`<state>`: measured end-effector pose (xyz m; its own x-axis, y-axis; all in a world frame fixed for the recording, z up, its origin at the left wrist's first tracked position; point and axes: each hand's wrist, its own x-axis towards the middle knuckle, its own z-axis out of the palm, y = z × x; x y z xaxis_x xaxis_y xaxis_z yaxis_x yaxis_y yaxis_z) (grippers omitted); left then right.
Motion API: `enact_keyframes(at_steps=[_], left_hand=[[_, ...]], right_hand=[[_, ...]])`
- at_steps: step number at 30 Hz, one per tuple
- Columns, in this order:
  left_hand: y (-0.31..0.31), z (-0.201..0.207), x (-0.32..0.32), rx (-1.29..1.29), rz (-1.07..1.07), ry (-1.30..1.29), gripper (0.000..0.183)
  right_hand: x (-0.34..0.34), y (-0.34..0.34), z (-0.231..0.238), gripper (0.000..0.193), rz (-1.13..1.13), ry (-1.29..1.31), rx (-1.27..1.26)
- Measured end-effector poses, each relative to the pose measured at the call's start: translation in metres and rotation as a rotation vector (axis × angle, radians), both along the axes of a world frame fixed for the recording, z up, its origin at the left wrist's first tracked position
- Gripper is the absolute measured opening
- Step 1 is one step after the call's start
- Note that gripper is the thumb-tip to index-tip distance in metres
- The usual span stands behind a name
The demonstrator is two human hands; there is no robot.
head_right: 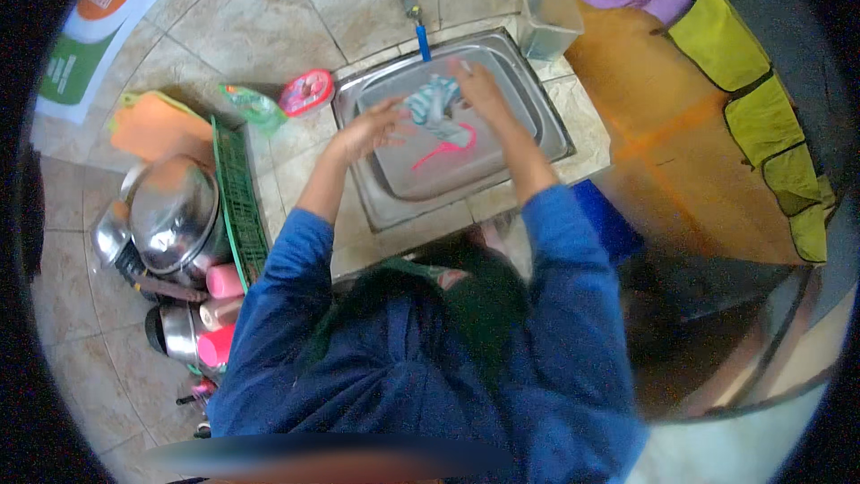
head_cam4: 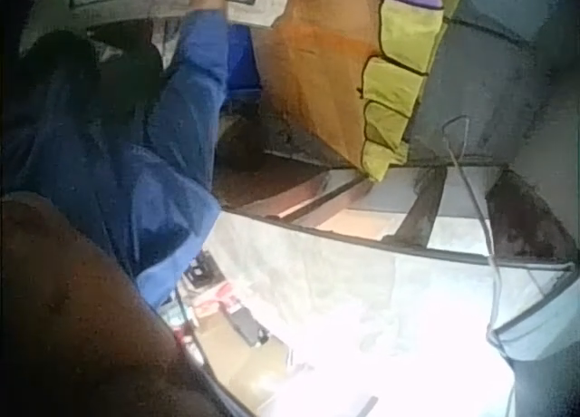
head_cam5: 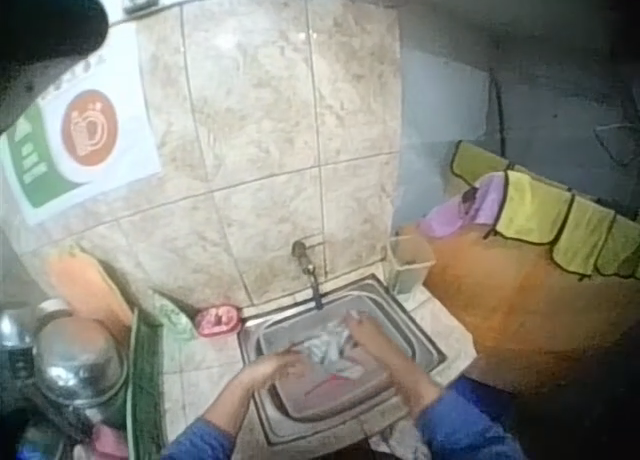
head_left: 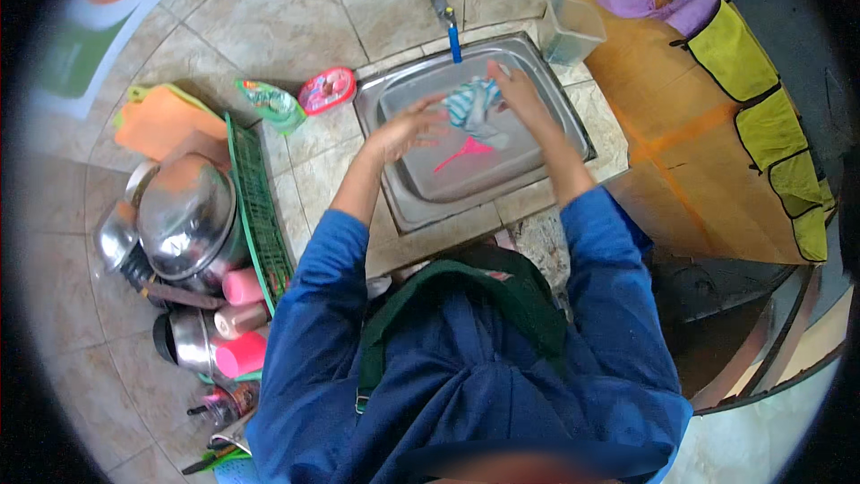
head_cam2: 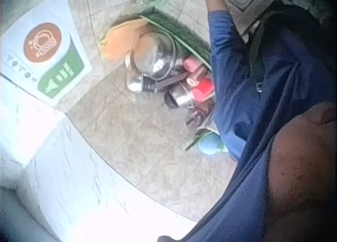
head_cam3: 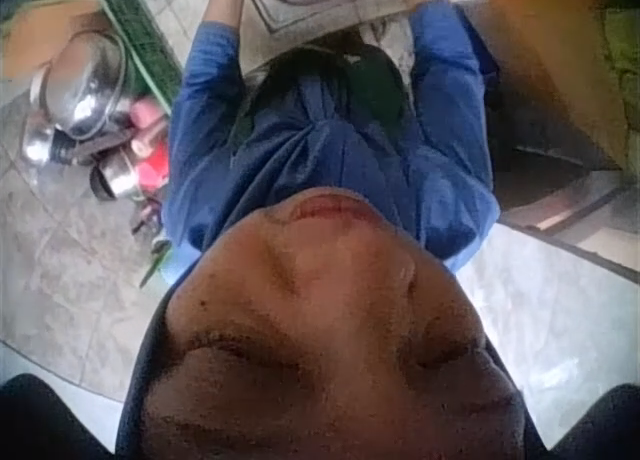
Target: Washing and rinsing kitchen containers and a spoon at a sink.
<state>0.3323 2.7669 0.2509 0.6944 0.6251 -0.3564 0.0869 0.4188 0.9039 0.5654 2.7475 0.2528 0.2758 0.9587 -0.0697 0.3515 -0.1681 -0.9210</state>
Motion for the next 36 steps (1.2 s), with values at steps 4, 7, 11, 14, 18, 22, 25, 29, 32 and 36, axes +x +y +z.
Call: enact_keyframes(at_steps=[4, 7, 11, 14, 18, 22, 25, 29, 32, 36], left_hand=[[-0.022, -0.004, -0.009, 0.243, 0.145, 0.253, 0.046], [-0.031, -0.015, -0.015, 0.338, 0.173, 0.254, 0.034], [-0.045, -0.018, -0.008, 0.434, 0.249, 0.265, 0.036], [-0.039, -0.019, 0.004, 0.599, 0.287, 0.385, 0.035], [-0.101, -0.007, 0.027, 0.684, 0.142, 0.175, 0.054], [-0.178, 0.041, 0.042, 0.290, 0.045, -0.231, 0.066], [-0.232, -0.017, 0.065, 1.054, 0.452, -0.140, 0.051], [-0.280, -0.009, 0.064, 0.901, 0.606, -0.124, 0.022], [-0.321, 0.033, 0.054, 0.462, 0.474, -0.150, 0.024], [-0.351, -0.002, 0.108, 0.213, 0.708, -0.192, 0.029]], right_hand=[[0.030, -0.037, 0.041, 0.055, 0.032, 0.173, 0.122], [0.075, -0.056, 0.029, 0.051, -0.064, -0.003, 0.169], [0.118, -0.078, 0.061, 0.047, -0.219, 0.321, 0.340], [0.117, -0.089, 0.072, 0.044, -0.139, -0.386, 0.185], [0.082, -0.130, 0.096, 0.041, -0.198, 0.339, 0.224], [0.045, -0.138, 0.085, 0.031, -0.030, 0.562, 0.222], [-0.012, -0.196, 0.077, 0.033, 0.035, 0.515, 0.202], [0.038, -0.239, 0.068, 0.045, 0.153, 0.128, 0.198], [0.096, -0.244, 0.069, 0.031, 0.194, 0.190, 0.044], [0.127, -0.261, 0.061, 0.034, 0.278, 0.366, -0.048]])
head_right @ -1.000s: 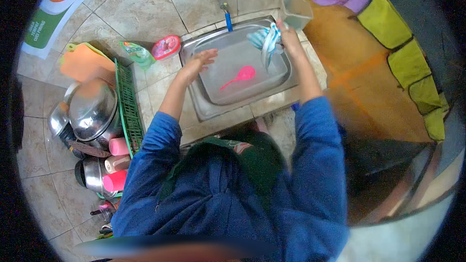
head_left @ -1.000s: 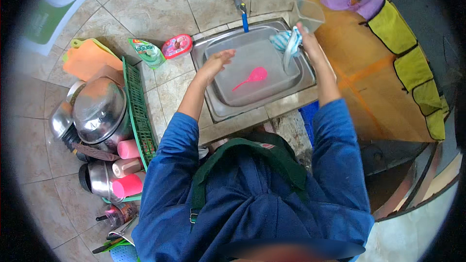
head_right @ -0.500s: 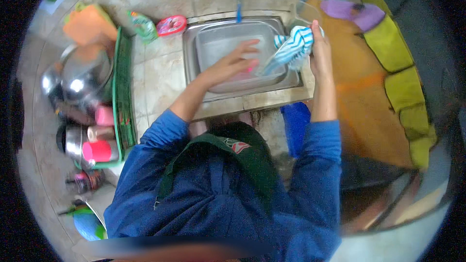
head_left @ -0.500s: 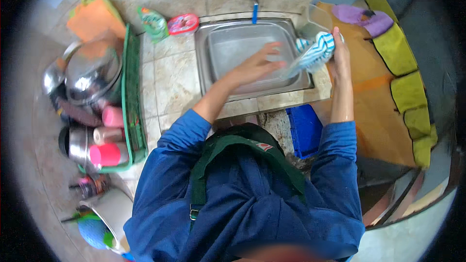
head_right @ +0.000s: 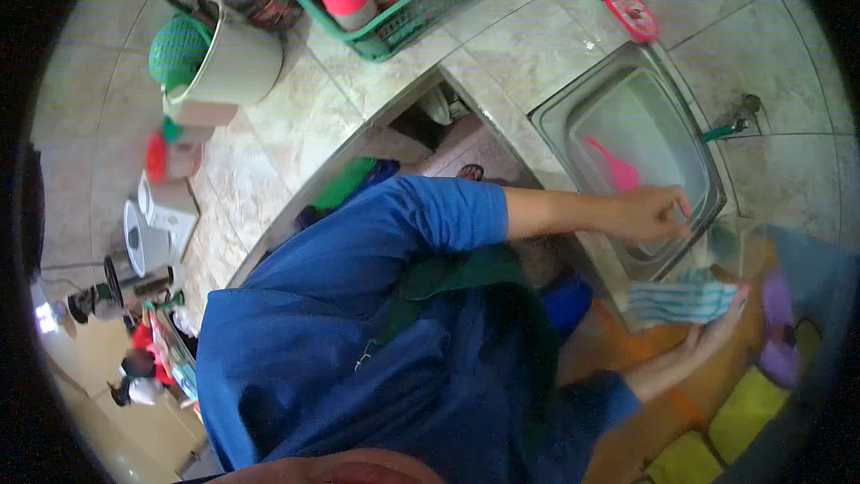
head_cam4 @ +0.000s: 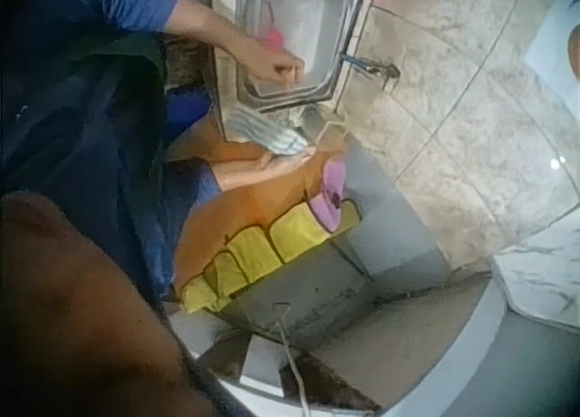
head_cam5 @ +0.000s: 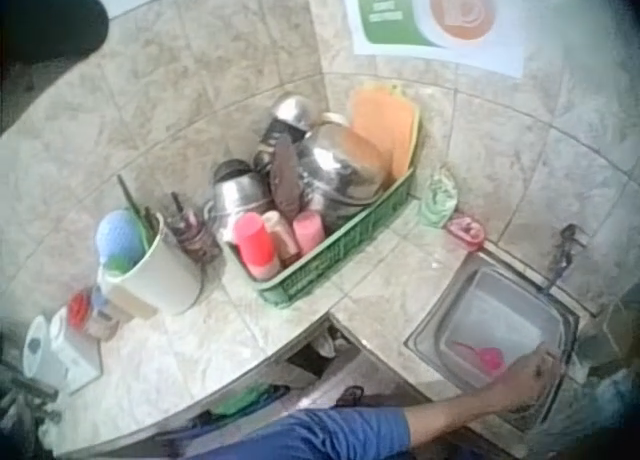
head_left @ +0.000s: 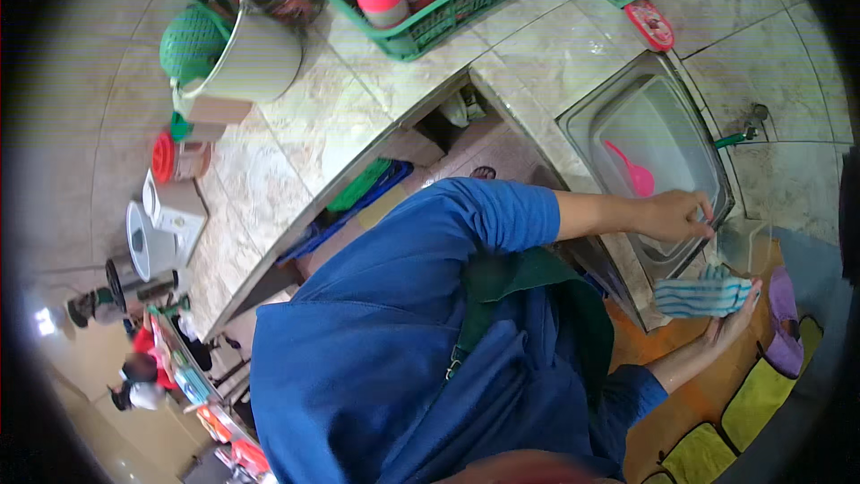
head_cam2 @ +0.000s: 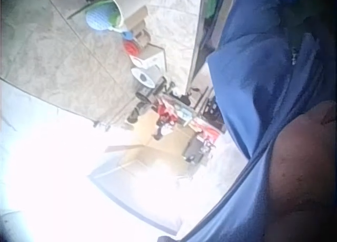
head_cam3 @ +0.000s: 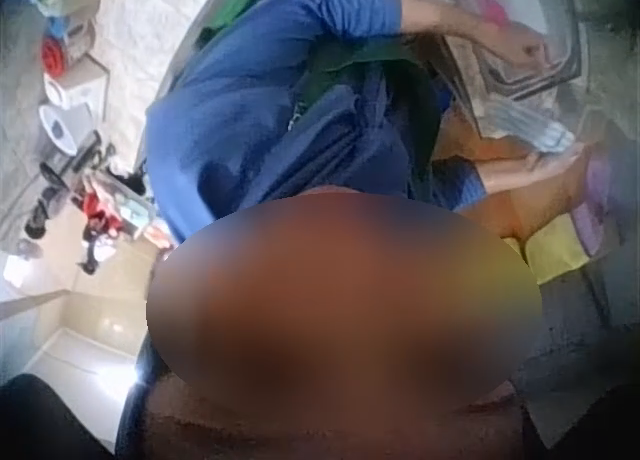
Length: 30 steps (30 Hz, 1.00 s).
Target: Washing and rinsing kitchen containers and a spoon at a sink.
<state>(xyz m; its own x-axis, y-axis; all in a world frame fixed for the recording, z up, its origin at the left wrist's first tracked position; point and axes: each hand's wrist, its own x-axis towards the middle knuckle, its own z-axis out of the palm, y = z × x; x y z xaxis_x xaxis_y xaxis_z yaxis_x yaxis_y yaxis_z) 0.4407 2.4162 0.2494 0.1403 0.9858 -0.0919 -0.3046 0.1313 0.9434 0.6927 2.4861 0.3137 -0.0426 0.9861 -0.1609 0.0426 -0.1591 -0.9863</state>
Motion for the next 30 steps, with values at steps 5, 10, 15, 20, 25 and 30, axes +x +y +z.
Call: enact_keyframes(at_steps=[5, 10, 15, 20, 25, 30], left_hand=[[-0.036, -0.028, 0.076, 0.655, -0.088, 0.223, 0.041], [-0.029, -0.005, 0.067, 0.394, -0.067, 0.134, 0.025], [0.028, 0.020, 0.075, 0.747, 0.205, 0.595, 0.023], [0.078, 0.073, 0.148, 0.544, -0.260, 0.583, 0.020], [0.127, 0.101, 0.206, 0.669, -0.406, 0.591, 0.025], [0.152, 0.133, 0.225, 0.876, -0.407, 0.813, 0.026]], right_hand=[[0.010, -0.039, 0.014, 0.036, -0.087, 0.084, 0.108], [0.028, -0.023, 0.012, 0.031, -0.053, -0.108, 0.296], [0.067, 0.010, 0.007, 0.028, 0.187, -0.410, 0.461], [0.087, -0.010, 0.053, 0.039, 0.181, -0.357, 0.522], [0.149, 0.016, 0.032, 0.039, 0.212, -0.586, 0.428], [0.170, 0.009, 0.065, 0.023, -0.149, -1.056, 0.567]])
